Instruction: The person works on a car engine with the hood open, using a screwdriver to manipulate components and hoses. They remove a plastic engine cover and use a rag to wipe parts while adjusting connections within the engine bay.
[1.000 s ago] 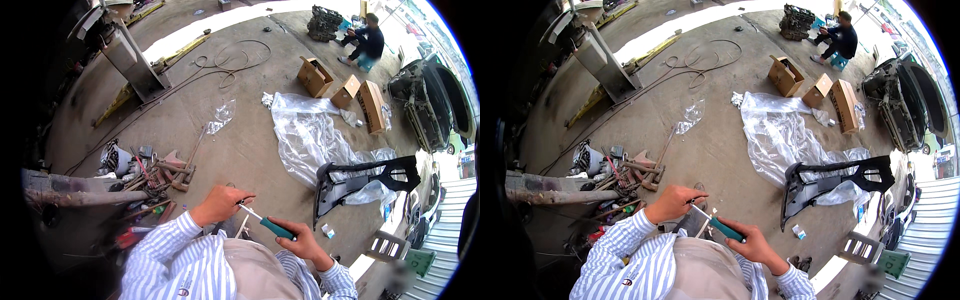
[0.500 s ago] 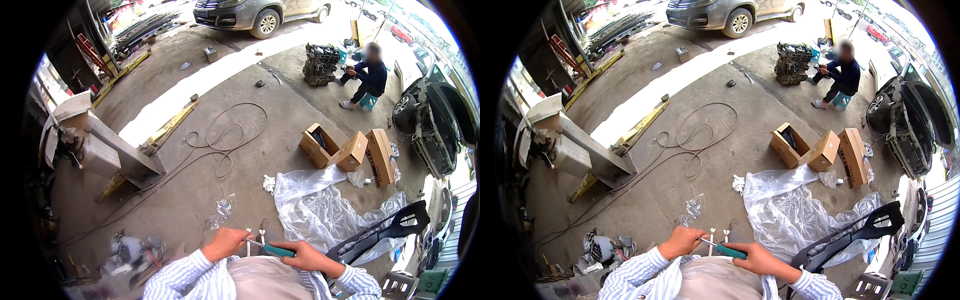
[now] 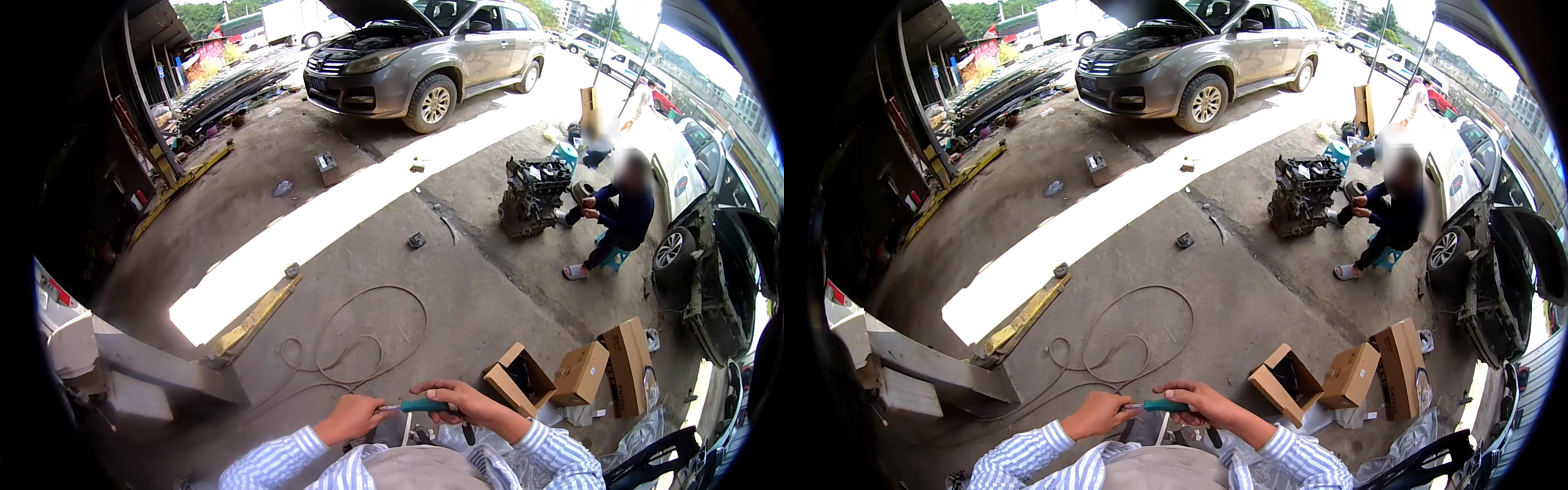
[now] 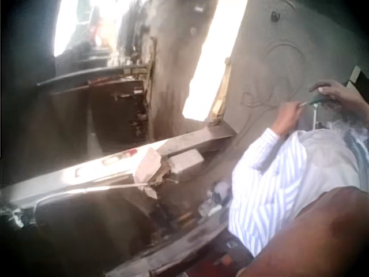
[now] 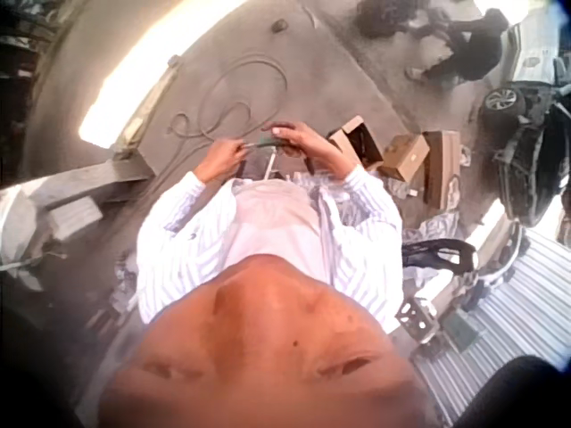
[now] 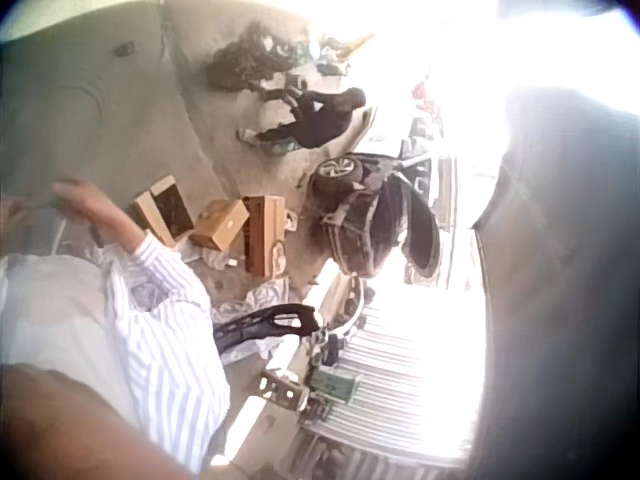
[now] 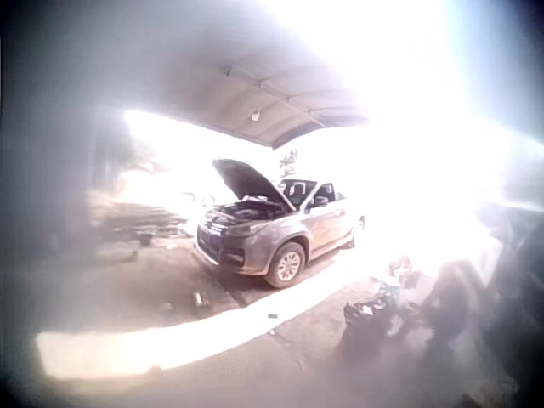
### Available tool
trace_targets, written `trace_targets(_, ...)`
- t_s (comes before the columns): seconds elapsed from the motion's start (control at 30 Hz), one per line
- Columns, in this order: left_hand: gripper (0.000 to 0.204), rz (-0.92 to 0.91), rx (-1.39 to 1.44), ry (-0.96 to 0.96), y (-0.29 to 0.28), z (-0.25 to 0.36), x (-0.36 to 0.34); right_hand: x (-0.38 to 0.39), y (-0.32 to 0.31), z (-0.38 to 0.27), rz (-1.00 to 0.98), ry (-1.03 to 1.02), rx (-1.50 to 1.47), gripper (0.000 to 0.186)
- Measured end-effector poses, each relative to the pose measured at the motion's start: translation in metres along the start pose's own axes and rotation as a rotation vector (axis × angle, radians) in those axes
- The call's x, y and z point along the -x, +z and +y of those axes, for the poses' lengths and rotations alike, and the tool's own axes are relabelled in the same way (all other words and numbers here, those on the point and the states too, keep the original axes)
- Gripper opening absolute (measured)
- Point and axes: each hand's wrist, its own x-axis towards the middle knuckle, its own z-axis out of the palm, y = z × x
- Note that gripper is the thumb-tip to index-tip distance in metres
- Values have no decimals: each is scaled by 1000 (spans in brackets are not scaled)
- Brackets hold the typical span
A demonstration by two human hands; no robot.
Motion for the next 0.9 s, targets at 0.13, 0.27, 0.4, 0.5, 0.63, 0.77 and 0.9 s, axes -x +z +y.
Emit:
trace_targets(0.13, 43, -150, 459, -51, -63, -65, -133, -119, -83, -144, -126, -34, 340, 56)
trace_targets(0.27, 51, -593, 1108, -167, -123, -138, -279, -248, -168, -270, -156, -8, 569, 47)
trace_targets(0.4, 48, -494, 1134, -211, -203, -166, -410, -336, -234, -383, 55, -6, 539, 48)
trace_targets(0.5, 46, -144, 596, -54, -283, -188, -491, -382, -272, -453, 165, -113, 522, 48)
trace_targets(0.63, 33, 109, 191, 52, -380, -260, -615, -473, -330, -531, 178, -263, 397, 49)
trace_targets(0.77, 29, 291, 270, 98, -452, -343, -753, -592, -404, -622, 183, -442, 318, 51)
trace_targets(0.9, 34, 274, 418, -128, -539, -397, -875, -712, -453, -774, 254, -279, 414, 34)
